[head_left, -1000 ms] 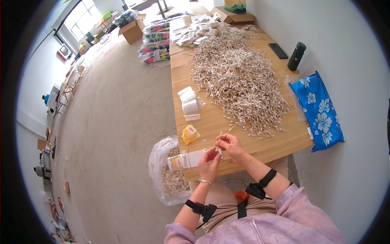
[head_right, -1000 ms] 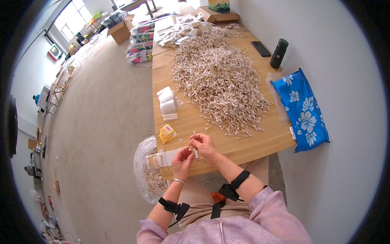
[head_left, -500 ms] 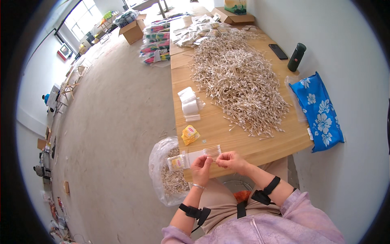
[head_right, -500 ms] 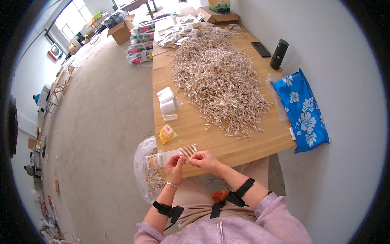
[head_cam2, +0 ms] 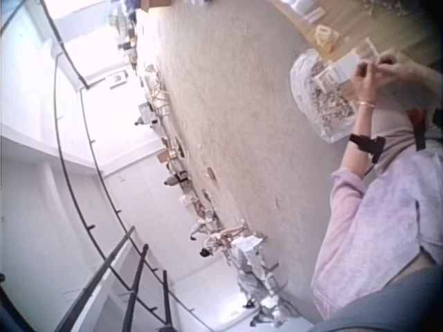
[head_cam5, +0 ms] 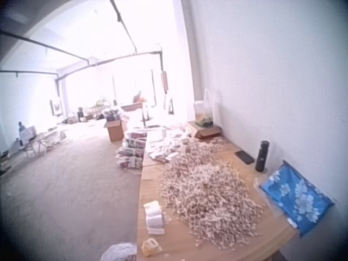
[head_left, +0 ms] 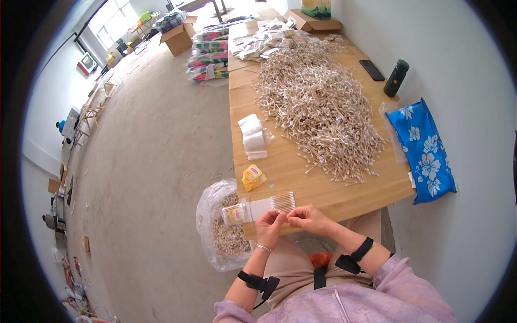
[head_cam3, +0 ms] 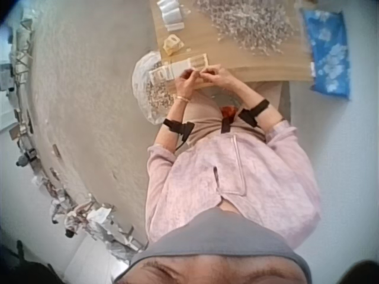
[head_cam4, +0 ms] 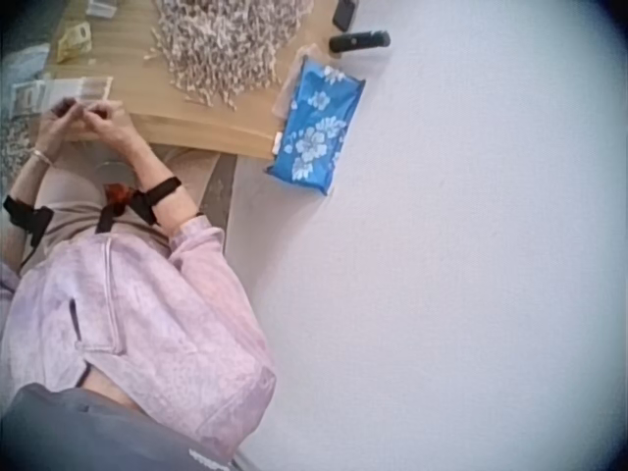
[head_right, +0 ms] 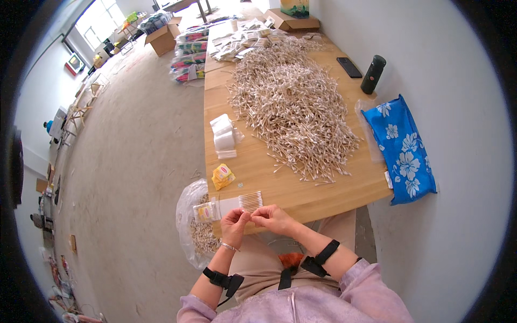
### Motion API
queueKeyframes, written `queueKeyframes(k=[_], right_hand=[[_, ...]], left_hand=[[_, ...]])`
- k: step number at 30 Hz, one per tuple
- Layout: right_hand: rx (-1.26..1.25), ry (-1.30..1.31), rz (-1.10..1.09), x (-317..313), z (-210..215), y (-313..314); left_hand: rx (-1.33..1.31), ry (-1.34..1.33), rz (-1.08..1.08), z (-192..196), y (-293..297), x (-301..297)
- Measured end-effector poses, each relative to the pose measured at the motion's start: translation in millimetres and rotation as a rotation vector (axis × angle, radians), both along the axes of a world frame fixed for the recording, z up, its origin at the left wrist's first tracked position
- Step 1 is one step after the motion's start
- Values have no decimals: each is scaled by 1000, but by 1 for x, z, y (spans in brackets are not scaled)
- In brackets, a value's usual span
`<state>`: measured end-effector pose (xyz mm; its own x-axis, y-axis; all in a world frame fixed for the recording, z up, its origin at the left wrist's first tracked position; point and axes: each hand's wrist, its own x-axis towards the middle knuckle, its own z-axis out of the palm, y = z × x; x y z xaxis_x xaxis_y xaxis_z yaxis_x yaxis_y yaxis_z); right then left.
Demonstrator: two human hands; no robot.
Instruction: The person is manually counting and arranging cotton swabs into small plastic containers.
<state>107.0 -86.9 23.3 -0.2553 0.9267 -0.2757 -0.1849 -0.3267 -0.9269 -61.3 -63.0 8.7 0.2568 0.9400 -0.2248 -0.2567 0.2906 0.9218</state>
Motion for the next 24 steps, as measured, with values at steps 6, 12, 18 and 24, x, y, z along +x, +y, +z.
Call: queueKeyframes(k=[6, 12, 18, 24], right_hand=[[18, -4, 6, 4, -4, 0], [-37, 23, 51, 4, 3, -4], [56, -154, -1, 16, -15, 7], [382, -909, -228, 15, 5, 48]], left_hand=[[20, 8, -4, 1, 0, 2], [12, 20, -45, 0, -1, 0], [24, 94, -36, -10, 0, 0], [176, 203, 265, -17, 15, 0]])
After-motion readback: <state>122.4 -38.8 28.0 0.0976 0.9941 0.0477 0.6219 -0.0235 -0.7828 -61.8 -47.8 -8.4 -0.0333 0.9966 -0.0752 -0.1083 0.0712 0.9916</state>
